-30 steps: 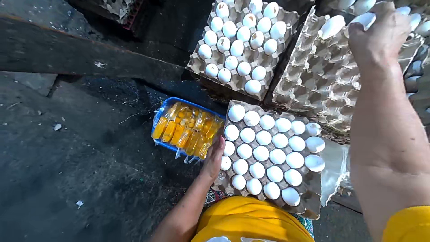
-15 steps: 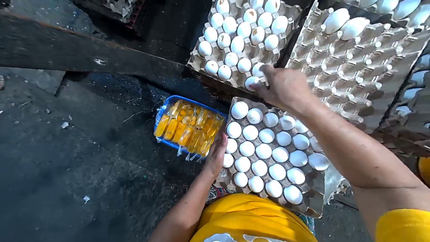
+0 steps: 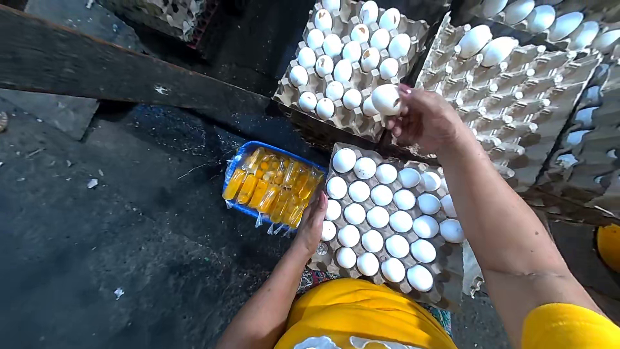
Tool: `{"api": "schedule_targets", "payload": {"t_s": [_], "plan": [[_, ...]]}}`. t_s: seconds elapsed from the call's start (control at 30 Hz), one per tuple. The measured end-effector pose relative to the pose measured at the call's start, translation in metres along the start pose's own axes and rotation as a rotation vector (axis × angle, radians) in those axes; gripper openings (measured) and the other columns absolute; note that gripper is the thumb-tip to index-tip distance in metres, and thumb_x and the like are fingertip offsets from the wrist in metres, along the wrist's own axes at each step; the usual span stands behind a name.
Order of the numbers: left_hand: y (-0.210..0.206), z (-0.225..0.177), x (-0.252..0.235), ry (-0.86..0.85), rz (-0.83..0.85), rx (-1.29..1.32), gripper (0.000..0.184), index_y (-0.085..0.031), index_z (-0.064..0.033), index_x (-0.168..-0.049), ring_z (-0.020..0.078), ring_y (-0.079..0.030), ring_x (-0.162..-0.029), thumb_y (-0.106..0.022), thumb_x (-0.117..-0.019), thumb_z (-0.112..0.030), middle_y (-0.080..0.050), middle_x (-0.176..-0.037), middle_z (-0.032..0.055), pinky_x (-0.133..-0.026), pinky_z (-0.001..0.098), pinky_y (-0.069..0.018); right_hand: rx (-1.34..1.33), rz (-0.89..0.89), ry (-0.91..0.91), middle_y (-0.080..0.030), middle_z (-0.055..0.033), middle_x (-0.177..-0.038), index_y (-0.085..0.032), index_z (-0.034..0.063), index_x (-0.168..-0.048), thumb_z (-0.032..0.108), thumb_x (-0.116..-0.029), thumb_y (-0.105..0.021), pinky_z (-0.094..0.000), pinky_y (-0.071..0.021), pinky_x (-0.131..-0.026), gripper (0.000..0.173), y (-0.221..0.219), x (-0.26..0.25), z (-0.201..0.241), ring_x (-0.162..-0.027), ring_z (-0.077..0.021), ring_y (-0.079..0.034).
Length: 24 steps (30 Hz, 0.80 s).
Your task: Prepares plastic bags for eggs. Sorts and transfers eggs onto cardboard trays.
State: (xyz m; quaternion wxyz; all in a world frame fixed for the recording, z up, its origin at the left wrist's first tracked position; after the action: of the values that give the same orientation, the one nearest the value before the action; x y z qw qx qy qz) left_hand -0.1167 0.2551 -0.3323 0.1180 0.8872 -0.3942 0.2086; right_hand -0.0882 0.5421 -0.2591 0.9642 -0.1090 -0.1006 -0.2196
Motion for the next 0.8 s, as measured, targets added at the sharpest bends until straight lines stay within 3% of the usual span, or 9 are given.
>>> {"api": "schedule_targets", "payload": {"t_s": [0.07,0.13,0.33,0.6,0.73,0.8], "plan": [[0.000,0.000,0.000,0.006,-0.007,-0.012,0.061,-0.048,0.0051,-0.146,0.0061,-0.048,-0.135,-0.029,-0.1102,-0.041,-0.052,-0.148,0.0163,-0.114,0.0248,-0.0381,-0.228,0.056,-0.016,-0.068,0.0036,-0.076,-0.060,0.0173,-0.108,0.044,-0.1105,-0.022,-0.0193,-0.0533,-0.053,0.047,0.000,0.006,-0.006,-0.059,-0.0050,-0.062],[-0.001,0.000,0.000,0.004,-0.004,-0.018,0.062,-0.048,0.0041,-0.146,0.0055,-0.049,-0.135,-0.029,-0.1098,-0.043,-0.053,-0.148,0.0151,-0.114,0.0248,-0.0387,-0.338,0.090,-0.016,-0.069,0.0025,-0.079,-0.060,0.0187,-0.109,0.048,-0.1096,-0.017,-0.0193,-0.0529,-0.054,0.053,0.000,0.010,-0.010,-0.060,-0.0057,-0.063],[-0.003,0.002,-0.001,0.003,-0.005,-0.027,0.065,-0.049,0.0042,-0.145,0.0074,-0.050,-0.135,-0.029,-0.1093,-0.046,-0.054,-0.146,0.0152,-0.114,0.0268,-0.0396,-0.336,0.114,-0.009,-0.072,-0.0008,-0.091,-0.062,0.0171,-0.111,0.043,-0.1109,-0.021,-0.0195,-0.0553,-0.057,0.049,0.003,0.015,-0.013,-0.066,-0.0070,-0.066],[-0.006,0.002,0.000,0.009,-0.002,-0.034,0.065,-0.048,0.0047,-0.146,0.0084,-0.049,-0.136,-0.029,-0.1093,-0.046,-0.053,-0.148,0.0164,-0.115,0.0274,-0.0386,-0.388,0.115,-0.062,-0.073,-0.0024,-0.086,-0.060,0.0167,-0.111,0.046,-0.1109,-0.020,-0.0199,-0.0541,-0.052,0.050,0.002,0.013,-0.014,-0.062,-0.0088,-0.066],[-0.006,0.002,0.000,-0.001,0.000,-0.024,0.065,-0.049,0.0054,-0.145,0.0078,-0.051,-0.134,-0.029,-0.1093,-0.045,-0.054,-0.146,0.0165,-0.114,0.0263,-0.0404,-0.299,-0.127,0.017,-0.072,-0.0004,-0.093,-0.057,0.0169,-0.124,0.037,-0.1112,-0.031,-0.0213,-0.0577,-0.063,0.035,0.036,0.020,-0.001,-0.072,-0.0087,-0.069],[-0.005,0.003,0.000,0.005,0.001,-0.028,0.065,-0.049,0.0046,-0.146,0.0080,-0.050,-0.135,-0.029,-0.1090,-0.046,-0.053,-0.147,0.0162,-0.114,0.0265,-0.0399,-0.117,-0.366,0.087,-0.070,0.0034,-0.091,-0.057,0.0165,-0.119,0.033,-0.1094,-0.041,-0.0256,-0.0586,-0.068,0.025,0.079,0.030,0.020,-0.076,-0.0088,-0.068]]}}
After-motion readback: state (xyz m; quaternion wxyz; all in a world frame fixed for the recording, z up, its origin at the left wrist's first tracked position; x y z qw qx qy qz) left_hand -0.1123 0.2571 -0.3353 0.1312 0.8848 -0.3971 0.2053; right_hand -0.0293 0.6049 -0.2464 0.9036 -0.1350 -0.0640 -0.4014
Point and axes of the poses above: each hand's wrist, its own x-axis away from the middle knuckle, its own y-axis out of the back of the hand, z = x × y, the point moved 9 cm from there along -x, towards the middle knuckle
